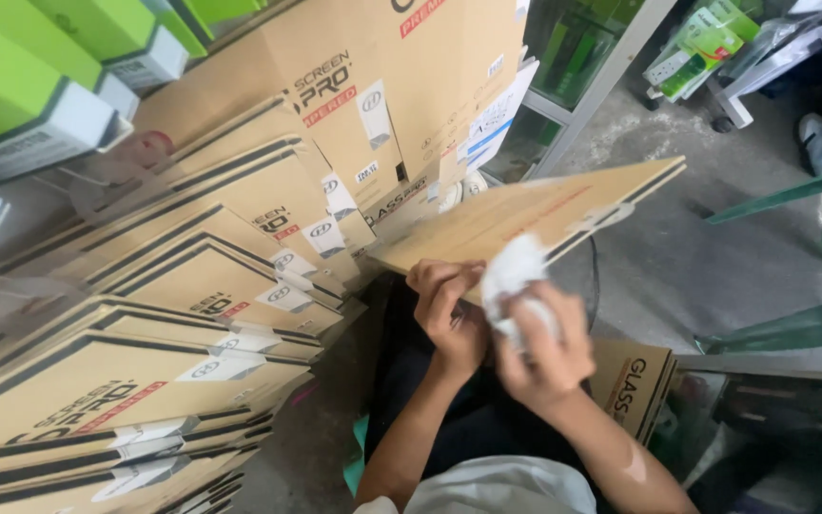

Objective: Wiping down retail packages of screen protectors with a cleaning cloth.

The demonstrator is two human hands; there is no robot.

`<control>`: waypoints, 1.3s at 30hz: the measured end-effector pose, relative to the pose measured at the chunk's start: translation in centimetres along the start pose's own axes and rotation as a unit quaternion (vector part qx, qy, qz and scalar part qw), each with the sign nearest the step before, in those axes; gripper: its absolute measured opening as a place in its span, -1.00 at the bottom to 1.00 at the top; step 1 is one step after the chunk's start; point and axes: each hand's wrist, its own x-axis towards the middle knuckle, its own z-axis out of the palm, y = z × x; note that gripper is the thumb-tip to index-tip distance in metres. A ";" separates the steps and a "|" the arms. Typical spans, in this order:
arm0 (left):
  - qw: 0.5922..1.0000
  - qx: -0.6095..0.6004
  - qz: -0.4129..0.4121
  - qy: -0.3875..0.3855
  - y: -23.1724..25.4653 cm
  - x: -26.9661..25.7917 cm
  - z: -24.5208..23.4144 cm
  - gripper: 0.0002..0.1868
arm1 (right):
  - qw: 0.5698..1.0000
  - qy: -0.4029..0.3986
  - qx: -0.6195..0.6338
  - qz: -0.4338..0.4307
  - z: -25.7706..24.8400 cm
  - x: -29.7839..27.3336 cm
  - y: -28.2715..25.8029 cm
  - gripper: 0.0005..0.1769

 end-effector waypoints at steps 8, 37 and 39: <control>0.998 -0.014 -0.053 0.013 -0.4 -0.7 0.1 -0.65 | 0.999 0.013 -0.042 -0.009 0.8 2.0 2.9 -0.54; 0.943 -0.195 -0.268 0.033 -2.0 -3.9 0.2 -0.72 | 0.995 0.053 -0.078 0.039 2.2 -1.1 6.9 -0.47; 0.950 -0.186 -0.249 0.031 -2.1 -4.1 0.6 -0.71 | 0.989 0.087 -0.066 0.103 2.8 -1.5 5.0 -0.50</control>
